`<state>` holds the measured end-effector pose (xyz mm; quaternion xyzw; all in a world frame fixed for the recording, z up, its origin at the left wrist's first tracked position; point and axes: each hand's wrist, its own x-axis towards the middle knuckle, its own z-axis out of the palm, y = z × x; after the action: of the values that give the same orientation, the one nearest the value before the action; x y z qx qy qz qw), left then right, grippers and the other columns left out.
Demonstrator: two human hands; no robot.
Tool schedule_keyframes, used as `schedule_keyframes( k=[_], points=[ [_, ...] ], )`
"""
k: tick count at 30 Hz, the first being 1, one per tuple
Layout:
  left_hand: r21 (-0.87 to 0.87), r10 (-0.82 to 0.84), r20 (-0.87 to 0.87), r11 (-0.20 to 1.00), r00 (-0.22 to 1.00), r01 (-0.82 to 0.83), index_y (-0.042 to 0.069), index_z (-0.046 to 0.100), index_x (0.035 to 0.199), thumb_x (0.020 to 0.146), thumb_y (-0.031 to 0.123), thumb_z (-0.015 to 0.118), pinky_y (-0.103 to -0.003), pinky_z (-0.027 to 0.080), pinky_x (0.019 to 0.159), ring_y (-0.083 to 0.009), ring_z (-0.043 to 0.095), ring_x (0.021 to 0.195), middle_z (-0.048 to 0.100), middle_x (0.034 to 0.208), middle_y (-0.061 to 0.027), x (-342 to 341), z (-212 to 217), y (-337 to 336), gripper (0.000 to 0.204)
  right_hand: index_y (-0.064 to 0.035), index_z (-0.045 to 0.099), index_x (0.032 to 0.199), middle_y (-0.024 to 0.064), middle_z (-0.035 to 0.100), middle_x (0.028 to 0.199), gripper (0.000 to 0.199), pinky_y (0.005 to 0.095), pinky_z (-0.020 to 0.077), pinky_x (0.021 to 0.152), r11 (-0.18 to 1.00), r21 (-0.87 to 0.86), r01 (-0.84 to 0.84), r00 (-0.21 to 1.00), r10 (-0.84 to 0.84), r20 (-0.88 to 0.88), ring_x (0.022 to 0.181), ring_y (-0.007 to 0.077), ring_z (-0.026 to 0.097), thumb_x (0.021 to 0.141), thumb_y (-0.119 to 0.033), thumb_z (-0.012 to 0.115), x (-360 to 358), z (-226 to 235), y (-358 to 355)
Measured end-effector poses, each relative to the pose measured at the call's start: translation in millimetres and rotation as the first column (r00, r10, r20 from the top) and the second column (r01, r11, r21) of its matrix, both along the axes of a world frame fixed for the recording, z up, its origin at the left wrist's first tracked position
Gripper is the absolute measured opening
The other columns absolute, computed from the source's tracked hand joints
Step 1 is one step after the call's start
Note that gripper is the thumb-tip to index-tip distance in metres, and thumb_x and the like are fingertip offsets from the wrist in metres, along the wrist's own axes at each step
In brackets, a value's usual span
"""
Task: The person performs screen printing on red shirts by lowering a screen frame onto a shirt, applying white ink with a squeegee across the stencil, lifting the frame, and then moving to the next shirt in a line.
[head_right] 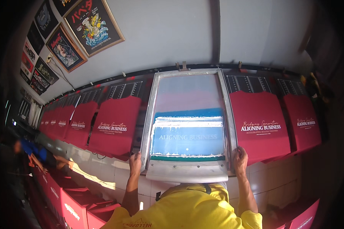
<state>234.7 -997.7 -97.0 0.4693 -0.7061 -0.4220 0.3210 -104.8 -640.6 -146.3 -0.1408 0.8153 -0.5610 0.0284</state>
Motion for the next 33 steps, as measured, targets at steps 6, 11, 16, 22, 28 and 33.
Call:
schedule_keyframes(
  k=[6, 11, 16, 22, 28, 33],
  points=[
    [-0.020, 0.005, -0.002, 1.000, 1.000, -0.005, -0.002, 0.053, 0.070, 0.097, 0.029, 0.055, -0.035, 0.034, 0.054, -0.0132, 0.040, 0.057, 0.043, 0.058, -0.0032, 4, -14, -12, 0.041, 0.0067, 0.061, 0.118, 0.0261, 0.067, 0.107, 0.033, 0.0394, 0.0491, 0.092, 0.995, 0.098, 0.000, 1.000, 0.002, -0.021, 0.103, 0.0362, 0.065, 0.092, -0.008, 0.046, 5, 15, -5],
    [-0.014, -0.060, 0.030, 0.998, 0.998, 0.061, -0.004, 0.055, 0.075, 0.096, 0.026, 0.054, -0.037, 0.036, 0.056, -0.0151, 0.044, 0.057, 0.047, 0.058, -0.0068, -1, -16, -22, 0.037, 0.0061, 0.062, 0.116, 0.0261, 0.067, 0.105, 0.032, 0.0394, 0.0493, 0.090, 0.995, 0.090, 0.034, 0.999, -0.030, -0.043, 0.101, 0.0366, 0.066, 0.091, -0.007, 0.046, 7, 20, -4],
    [0.046, -0.064, 0.055, 0.997, 0.996, 0.061, -0.005, 0.060, 0.082, 0.096, 0.026, 0.055, -0.037, 0.040, 0.060, -0.0169, 0.050, 0.062, 0.055, 0.064, -0.0091, 1, -12, -27, 0.034, 0.0067, 0.063, 0.114, 0.0253, 0.068, 0.101, 0.032, 0.0386, 0.0494, 0.087, 0.997, 0.070, 0.034, 0.999, -0.031, -0.033, 0.098, 0.0348, 0.066, 0.090, -0.008, 0.047, 18, 41, -12],
    [0.111, -0.070, 0.141, 0.992, 0.987, 0.055, -0.006, 0.067, 0.099, 0.095, 0.027, 0.058, -0.036, 0.047, 0.073, -0.0215, 0.064, 0.079, 0.070, 0.084, -0.0147, 11, -33, -43, 0.033, 0.0078, 0.062, 0.115, 0.0215, 0.069, 0.098, 0.034, 0.0346, 0.0493, 0.085, 0.998, 0.003, 0.057, 0.998, -0.057, 0.028, 0.093, 0.0272, 0.067, 0.088, -0.009, 0.049, 26, 50, -18],
    [0.120, -0.129, 0.165, 0.987, 0.978, 0.110, -0.004, 0.064, 0.090, 0.095, 0.026, 0.058, -0.034, 0.043, 0.067, -0.0153, 0.054, 0.072, 0.061, 0.075, -0.0084, 12, -14, -41, 0.031, 0.0103, 0.062, 0.115, 0.0220, 0.069, 0.099, 0.036, 0.0337, 0.0493, 0.085, 0.999, 0.003, 0.054, 0.997, -0.054, 0.048, 0.093, 0.0268, 0.067, 0.087, -0.009, 0.051, 26, 50, -19],
    [0.135, -0.174, 0.087, 0.977, 0.981, 0.162, -0.005, 0.059, 0.080, 0.095, 0.023, 0.058, -0.033, 0.035, 0.058, -0.0110, 0.040, 0.064, 0.046, 0.063, -0.0027, 7, 10, -30, 0.031, 0.0084, 0.064, 0.112, 0.0215, 0.070, 0.096, 0.033, 0.0346, 0.0495, 0.084, 0.997, 0.009, 0.074, 0.997, -0.075, 0.016, 0.092, 0.0277, 0.068, 0.087, -0.009, 0.051, 15, 24, -16]
  ],
)
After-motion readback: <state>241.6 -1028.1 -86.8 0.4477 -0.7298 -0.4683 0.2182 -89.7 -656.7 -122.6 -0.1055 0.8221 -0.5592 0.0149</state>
